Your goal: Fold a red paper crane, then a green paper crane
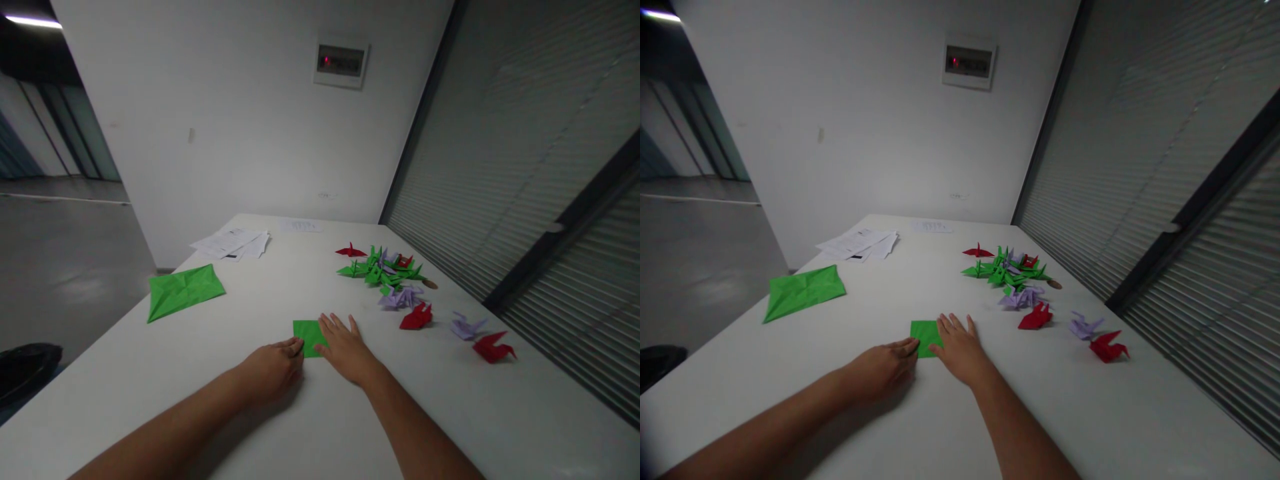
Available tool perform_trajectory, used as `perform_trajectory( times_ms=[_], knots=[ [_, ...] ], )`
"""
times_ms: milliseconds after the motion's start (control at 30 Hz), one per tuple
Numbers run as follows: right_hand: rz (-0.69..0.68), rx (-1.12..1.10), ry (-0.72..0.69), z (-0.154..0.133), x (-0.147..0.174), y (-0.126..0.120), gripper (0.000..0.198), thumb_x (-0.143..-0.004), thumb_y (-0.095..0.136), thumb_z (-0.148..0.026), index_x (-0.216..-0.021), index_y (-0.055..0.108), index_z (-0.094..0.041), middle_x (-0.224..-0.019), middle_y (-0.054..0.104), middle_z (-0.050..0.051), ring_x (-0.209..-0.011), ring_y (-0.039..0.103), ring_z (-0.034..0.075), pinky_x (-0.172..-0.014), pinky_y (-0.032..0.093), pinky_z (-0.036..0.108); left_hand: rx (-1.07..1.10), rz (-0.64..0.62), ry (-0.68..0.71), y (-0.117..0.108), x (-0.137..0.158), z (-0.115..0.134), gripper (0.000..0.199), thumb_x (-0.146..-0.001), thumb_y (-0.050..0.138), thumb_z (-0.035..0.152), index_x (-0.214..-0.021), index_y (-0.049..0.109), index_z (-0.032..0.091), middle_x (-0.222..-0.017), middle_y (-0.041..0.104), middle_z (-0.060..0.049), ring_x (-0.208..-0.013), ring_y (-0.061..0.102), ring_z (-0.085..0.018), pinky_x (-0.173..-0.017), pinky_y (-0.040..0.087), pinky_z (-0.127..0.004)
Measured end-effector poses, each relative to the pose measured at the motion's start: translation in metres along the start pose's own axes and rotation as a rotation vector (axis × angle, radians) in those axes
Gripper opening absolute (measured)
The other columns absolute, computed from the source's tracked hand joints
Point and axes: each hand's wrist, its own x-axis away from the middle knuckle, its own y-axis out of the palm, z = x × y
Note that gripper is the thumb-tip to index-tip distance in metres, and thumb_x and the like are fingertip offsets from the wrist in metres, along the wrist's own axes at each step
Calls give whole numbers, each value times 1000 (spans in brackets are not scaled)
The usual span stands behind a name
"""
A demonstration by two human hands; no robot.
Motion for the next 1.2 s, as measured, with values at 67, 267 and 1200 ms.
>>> perform_trajectory(
  times_ms=[67,267,1200],
  knots=[
    [25,15,40,2,-1,2,64,-105,40,-52,-159,36,-18,-165,33,15,-155,23,33,-123,4,65,0,-15,-7,-3,0,1,40,-97,49,20,-131,62,5,-142,60,-25,-137,56,-32,-112,50,-43],
    [161,30,61,-7,-1,-1,60,-105,43,-37,-157,38,-10,-165,32,18,-156,23,32,-126,14,56,-64,-26,-15,-1,-2,5,42,-97,49,20,-132,61,1,-143,57,-30,-137,55,-34,-114,48,-42],
    [16,36,-131,8,5,4,81,-102,39,-64,-161,29,-9,-166,25,21,-157,20,33,-127,12,55,26,-172,-254,-14,-2,16,38,-95,48,23,-124,67,8,-146,58,-23,-138,55,-31,-108,53,-44]
  ],
)
